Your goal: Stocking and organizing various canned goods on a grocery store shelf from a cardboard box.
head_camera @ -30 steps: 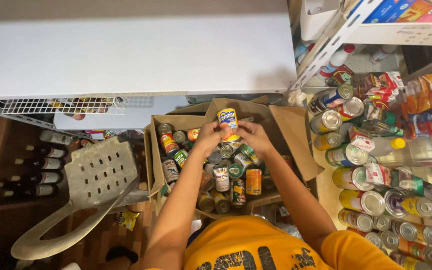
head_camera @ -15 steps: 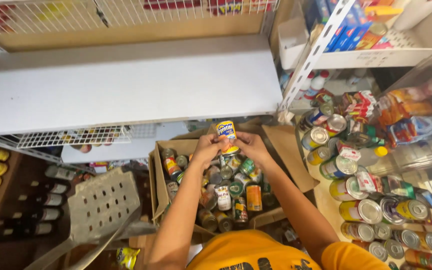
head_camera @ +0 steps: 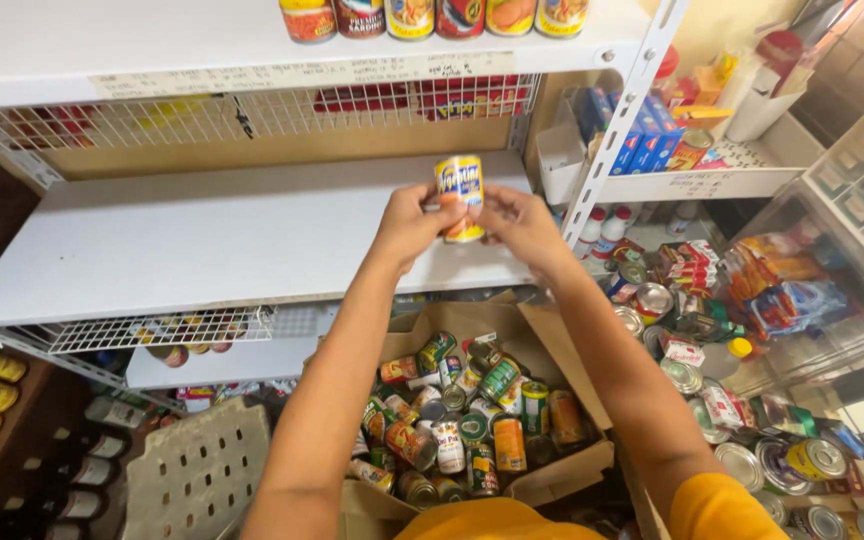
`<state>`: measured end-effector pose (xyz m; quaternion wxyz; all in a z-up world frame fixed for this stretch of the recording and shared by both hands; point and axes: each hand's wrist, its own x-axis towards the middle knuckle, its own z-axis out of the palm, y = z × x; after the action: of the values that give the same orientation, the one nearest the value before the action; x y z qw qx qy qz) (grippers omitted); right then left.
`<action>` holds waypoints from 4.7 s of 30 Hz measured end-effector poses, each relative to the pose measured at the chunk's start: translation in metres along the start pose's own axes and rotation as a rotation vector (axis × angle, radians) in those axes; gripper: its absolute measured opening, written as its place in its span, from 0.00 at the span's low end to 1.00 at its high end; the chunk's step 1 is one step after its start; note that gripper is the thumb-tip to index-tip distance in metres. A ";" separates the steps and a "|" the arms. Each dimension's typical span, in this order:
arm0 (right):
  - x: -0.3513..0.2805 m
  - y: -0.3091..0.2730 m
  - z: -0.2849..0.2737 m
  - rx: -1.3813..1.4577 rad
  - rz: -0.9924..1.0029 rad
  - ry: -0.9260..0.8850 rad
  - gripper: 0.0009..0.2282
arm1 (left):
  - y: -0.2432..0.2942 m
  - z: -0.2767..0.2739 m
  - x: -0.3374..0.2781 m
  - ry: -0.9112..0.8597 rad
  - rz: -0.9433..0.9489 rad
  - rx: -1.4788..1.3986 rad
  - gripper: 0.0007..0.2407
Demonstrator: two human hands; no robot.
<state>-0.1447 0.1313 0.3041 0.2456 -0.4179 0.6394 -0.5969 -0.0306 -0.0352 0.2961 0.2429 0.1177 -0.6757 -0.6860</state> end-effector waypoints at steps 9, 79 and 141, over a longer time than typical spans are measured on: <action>0.045 -0.133 -0.053 -0.107 -0.283 0.077 0.20 | 0.132 0.035 0.072 -0.070 0.332 0.014 0.12; 0.124 -0.155 -0.058 -1.097 -0.752 0.666 0.27 | 0.181 0.068 0.164 0.523 0.937 0.637 0.20; 0.000 0.067 0.011 -0.552 -0.425 0.332 0.14 | -0.091 0.023 -0.022 0.361 0.240 0.537 0.15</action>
<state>-0.1521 0.1216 0.2375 -0.1123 -0.4890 0.7064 -0.4993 -0.0388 -0.0077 0.2044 0.3979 0.2167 -0.7872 -0.4184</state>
